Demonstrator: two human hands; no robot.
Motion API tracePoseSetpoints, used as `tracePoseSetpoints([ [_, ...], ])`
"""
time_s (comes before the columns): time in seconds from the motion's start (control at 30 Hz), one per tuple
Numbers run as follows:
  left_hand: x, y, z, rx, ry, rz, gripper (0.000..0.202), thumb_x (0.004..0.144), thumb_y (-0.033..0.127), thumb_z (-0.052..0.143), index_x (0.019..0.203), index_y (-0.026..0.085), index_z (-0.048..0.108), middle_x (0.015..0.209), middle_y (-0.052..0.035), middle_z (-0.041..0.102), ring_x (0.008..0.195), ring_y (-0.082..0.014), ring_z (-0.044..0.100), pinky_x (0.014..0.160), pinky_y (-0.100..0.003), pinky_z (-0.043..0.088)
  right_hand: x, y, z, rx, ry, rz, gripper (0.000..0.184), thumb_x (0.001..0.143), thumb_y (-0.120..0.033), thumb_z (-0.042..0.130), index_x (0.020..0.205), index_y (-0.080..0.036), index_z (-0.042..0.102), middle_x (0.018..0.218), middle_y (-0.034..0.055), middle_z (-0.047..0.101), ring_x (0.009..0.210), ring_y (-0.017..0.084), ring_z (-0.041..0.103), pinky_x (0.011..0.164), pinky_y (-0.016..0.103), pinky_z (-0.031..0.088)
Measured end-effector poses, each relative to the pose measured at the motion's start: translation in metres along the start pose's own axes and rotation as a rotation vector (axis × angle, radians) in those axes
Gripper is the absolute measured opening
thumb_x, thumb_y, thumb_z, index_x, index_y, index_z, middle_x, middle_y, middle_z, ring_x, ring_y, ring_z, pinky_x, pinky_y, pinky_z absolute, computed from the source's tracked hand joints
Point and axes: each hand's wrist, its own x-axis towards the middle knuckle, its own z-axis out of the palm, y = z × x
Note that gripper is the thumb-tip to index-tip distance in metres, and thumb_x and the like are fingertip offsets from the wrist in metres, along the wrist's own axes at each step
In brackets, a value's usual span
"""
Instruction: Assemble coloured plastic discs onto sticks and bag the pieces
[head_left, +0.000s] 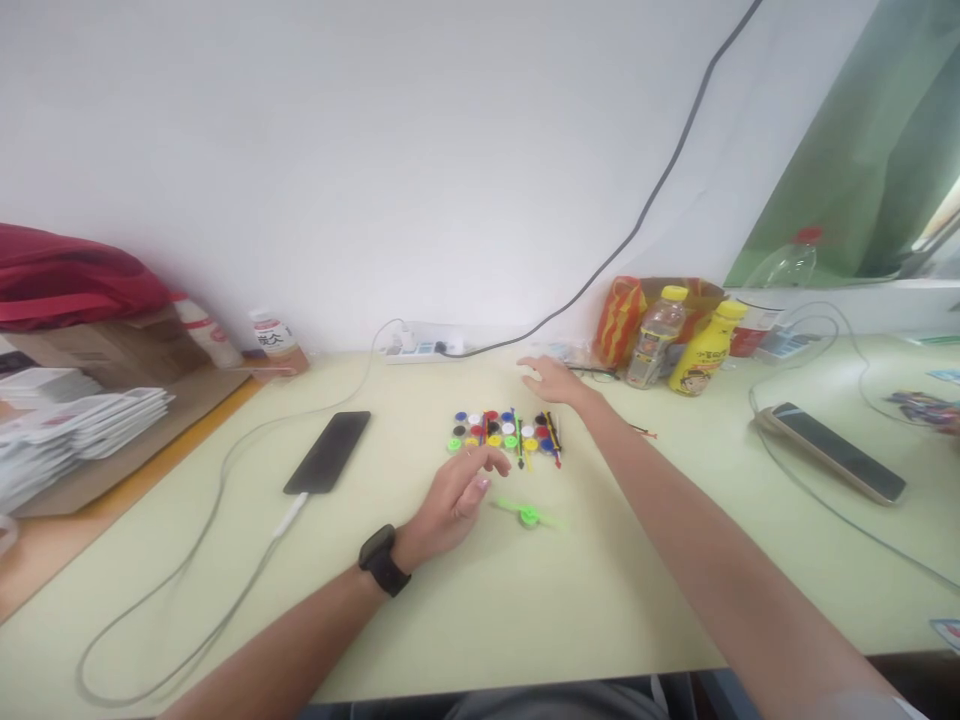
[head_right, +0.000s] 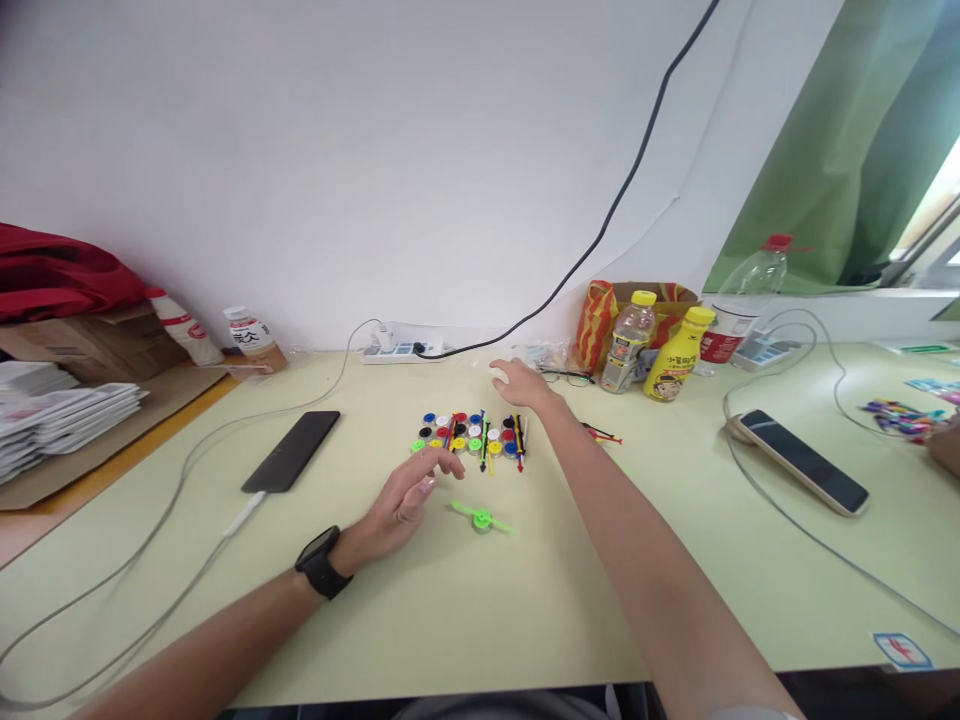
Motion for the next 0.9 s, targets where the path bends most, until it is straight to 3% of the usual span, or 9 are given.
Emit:
tracePoseSetpoints([
  [0.13, 0.003, -0.001, 0.003, 0.018, 0.059, -0.051, 0.038, 0.109, 0.048, 0.039, 0.111, 0.022, 0.065, 0.106, -0.008, 0.069, 0.099, -0.0236, 0.061, 0.09, -0.037, 0.047, 0.006, -0.009, 0.002, 0.052, 0.063, 0.036, 0.035, 0.098, -0.03, 0.056, 0.125, -0.015, 0.071, 0.13, 0.0152, 0.07, 0.112, 0.024, 0.066, 0.104, 0.035, 0.048],
  [0.23, 0.004, -0.001, 0.004, 0.083, 0.109, -0.039, 0.024, 0.107, 0.039, 0.048, 0.11, 0.022, 0.066, 0.104, -0.007, 0.069, 0.097, -0.0222, 0.062, 0.09, -0.037, 0.049, 0.0, -0.009, -0.018, 0.091, 0.124, 0.06, 0.034, 0.097, -0.027, 0.056, 0.122, -0.013, 0.072, 0.124, 0.0145, 0.074, 0.099, 0.021, 0.069, 0.097, 0.033, 0.051],
  [0.37, 0.008, 0.009, -0.003, 0.226, 0.202, 0.094, 0.018, 0.102, 0.03, 0.058, 0.117, 0.024, 0.066, 0.111, -0.0093, 0.069, 0.108, -0.0259, 0.062, 0.097, -0.042, 0.051, -0.031, -0.006, -0.073, 0.121, 0.156, 0.06, 0.028, 0.095, -0.031, 0.058, 0.105, -0.014, 0.078, 0.107, 0.0111, 0.078, 0.092, 0.022, 0.07, 0.087, 0.032, 0.052],
  [0.43, 0.015, 0.021, -0.01, 0.306, 0.227, 0.146, 0.024, 0.1, 0.027, 0.061, 0.123, 0.025, 0.063, 0.121, -0.0105, 0.068, 0.119, -0.0285, 0.059, 0.104, -0.046, 0.048, -0.054, -0.01, -0.107, 0.147, 0.102, 0.047, 0.033, 0.097, -0.042, 0.059, 0.093, -0.015, 0.079, 0.094, 0.0089, 0.078, 0.083, 0.023, 0.069, 0.077, 0.032, 0.052],
  [0.53, 0.037, 0.048, -0.021, 0.411, 0.196, 0.216, 0.043, 0.096, 0.031, 0.068, 0.137, 0.024, 0.057, 0.133, -0.012, 0.063, 0.127, -0.0312, 0.055, 0.109, -0.046, 0.045, -0.084, -0.031, -0.149, 0.197, -0.048, 0.049, 0.052, 0.098, -0.063, 0.055, 0.086, -0.018, 0.079, 0.082, 0.0078, 0.075, 0.073, 0.021, 0.067, 0.069, 0.032, 0.05],
  [0.63, 0.066, 0.075, -0.023, 0.459, 0.15, 0.222, 0.055, 0.096, 0.042, 0.07, 0.144, 0.022, 0.051, 0.14, -0.0125, 0.06, 0.132, -0.033, 0.053, 0.112, -0.046, 0.043, -0.103, -0.062, -0.169, 0.261, -0.126, -0.032, 0.064, 0.098, -0.071, 0.049, 0.077, -0.019, 0.079, 0.064, 0.0061, 0.065, 0.068, 0.02, 0.065, 0.068, 0.031, 0.05],
  [0.7, 0.085, 0.086, -0.021, 0.47, 0.108, 0.189, 0.053, 0.094, 0.048, 0.071, 0.137, 0.021, 0.056, 0.133, -0.0121, 0.065, 0.122, -0.034, 0.06, 0.106, -0.047, 0.045, -0.108, -0.08, -0.172, 0.282, -0.156, -0.099, 0.063, 0.097, -0.071, 0.051, 0.075, -0.019, 0.078, 0.062, 0.0052, 0.063, 0.065, 0.019, 0.063, 0.065, 0.031, 0.048],
  [0.77, 0.102, 0.09, -0.018, 0.445, 0.018, 0.133, 0.04, 0.092, 0.05, 0.072, 0.12, 0.022, 0.065, 0.11, -0.0074, 0.073, 0.1, -0.0305, 0.068, 0.091, -0.043, 0.051, -0.108, -0.09, -0.172, 0.286, -0.172, -0.193, 0.055, 0.092, -0.067, 0.06, 0.075, -0.018, 0.077, 0.063, 0.0041, 0.063, 0.063, 0.018, 0.06, 0.06, 0.03, 0.044],
  [0.9, 0.121, 0.083, -0.026, 0.298, 0.007, 0.105, 0.022, 0.095, 0.04, 0.068, 0.1, 0.02, 0.073, 0.092, -0.0059, 0.075, 0.078, -0.0222, 0.068, 0.072, -0.034, 0.051, -0.106, -0.085, -0.17, 0.38, -0.102, -0.372, 0.048, 0.096, -0.061, 0.055, 0.089, -0.018, 0.077, 0.076, 0.0046, 0.068, 0.066, 0.017, 0.058, 0.061, 0.029, 0.043],
])
